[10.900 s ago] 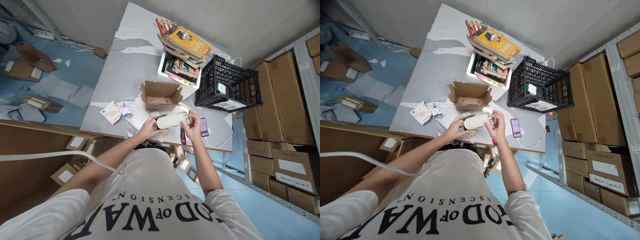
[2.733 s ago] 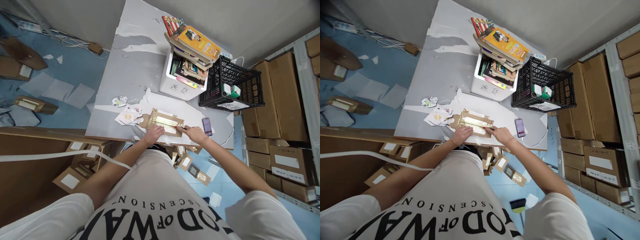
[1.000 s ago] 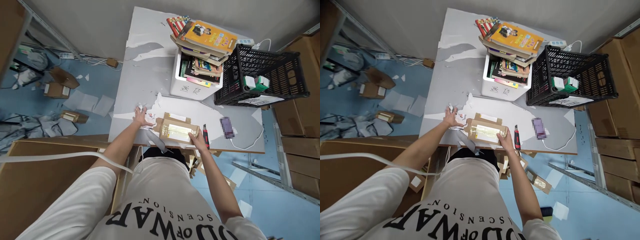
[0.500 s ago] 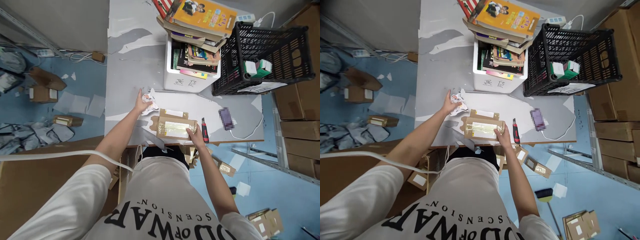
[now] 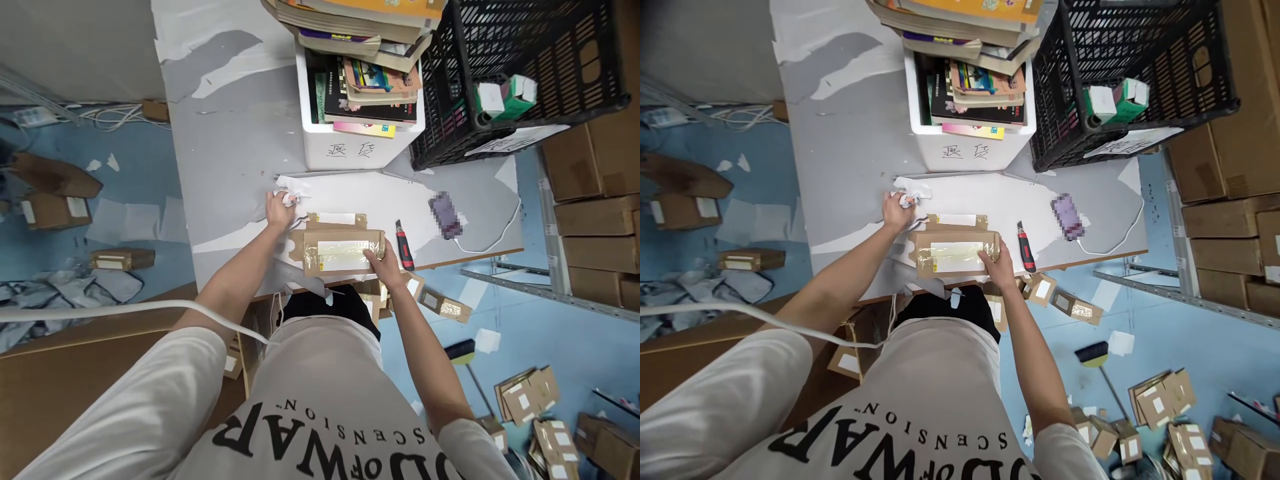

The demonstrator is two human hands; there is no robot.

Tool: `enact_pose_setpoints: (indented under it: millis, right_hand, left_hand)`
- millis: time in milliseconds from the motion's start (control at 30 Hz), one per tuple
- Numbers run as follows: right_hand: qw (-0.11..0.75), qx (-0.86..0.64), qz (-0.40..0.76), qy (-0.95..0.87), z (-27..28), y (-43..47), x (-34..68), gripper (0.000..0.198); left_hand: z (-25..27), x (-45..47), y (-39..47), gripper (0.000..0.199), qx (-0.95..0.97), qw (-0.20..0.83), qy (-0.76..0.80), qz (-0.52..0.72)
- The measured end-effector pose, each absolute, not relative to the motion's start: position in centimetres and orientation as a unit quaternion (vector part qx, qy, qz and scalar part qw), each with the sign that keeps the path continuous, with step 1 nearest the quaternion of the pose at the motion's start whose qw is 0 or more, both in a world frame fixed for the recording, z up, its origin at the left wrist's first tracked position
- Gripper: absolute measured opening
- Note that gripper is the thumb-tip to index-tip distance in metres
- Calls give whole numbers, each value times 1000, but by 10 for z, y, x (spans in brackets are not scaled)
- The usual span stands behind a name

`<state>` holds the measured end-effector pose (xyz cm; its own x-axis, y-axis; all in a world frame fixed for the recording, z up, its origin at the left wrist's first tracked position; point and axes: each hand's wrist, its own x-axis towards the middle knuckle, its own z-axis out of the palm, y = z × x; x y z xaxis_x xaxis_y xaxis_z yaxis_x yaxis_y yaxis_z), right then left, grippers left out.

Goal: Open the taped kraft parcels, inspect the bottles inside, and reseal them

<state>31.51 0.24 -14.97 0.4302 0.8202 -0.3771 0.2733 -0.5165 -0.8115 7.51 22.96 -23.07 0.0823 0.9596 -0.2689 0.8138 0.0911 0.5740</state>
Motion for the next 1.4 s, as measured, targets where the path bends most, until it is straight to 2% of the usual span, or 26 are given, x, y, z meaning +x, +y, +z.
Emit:
enact_pose_setpoints:
  millis: [100,233,367,467,533,633,800,967,1100,1200,1300,1400]
  right_hand:
    - [336,-776,397,-357,-151,1,315,71]
    - [336,-771,396,-369,-148,3,317,70]
    - [342,-758,403,-381,-147,5,320,69]
    - [363,-751,414,-365,-150,3,321,72]
    - [373,-756,423,-332,-154,-1,320,75]
    - [375,-756,455,-284,-160,-10,318,76]
    - [432,-691,524,-247,-153,-26,325,70]
    - [491,-602,571,-265,-108,-65,359,66]
    - [557,-564,544,-275,-75,-136,401,73]
    - [608,-574,505,-214,-70,-207,426,84]
    - [640,-630,430,-97,-84,-283,441,84]
    - [635,-669,385,-8,-108,-356,448,80]
  left_hand:
    - [-230,72,234,26,740,263,607,124]
    - [-234,88,258,36,812,275,514,-25]
    - [-233,101,262,42,806,260,520,-110]
    - [-226,87,232,33,752,254,606,-40]
    - [-219,70,198,25,655,264,700,105]
    - [-208,50,138,31,438,387,766,268]
    - [-187,54,68,33,357,553,704,268]
    - [-132,66,40,53,299,699,574,304]
    - [-81,86,12,60,365,718,529,269]
    - [-62,121,-11,61,425,720,517,182]
    - [-68,172,-37,64,468,739,481,57]
    - [-96,224,-66,61,454,788,412,-56]
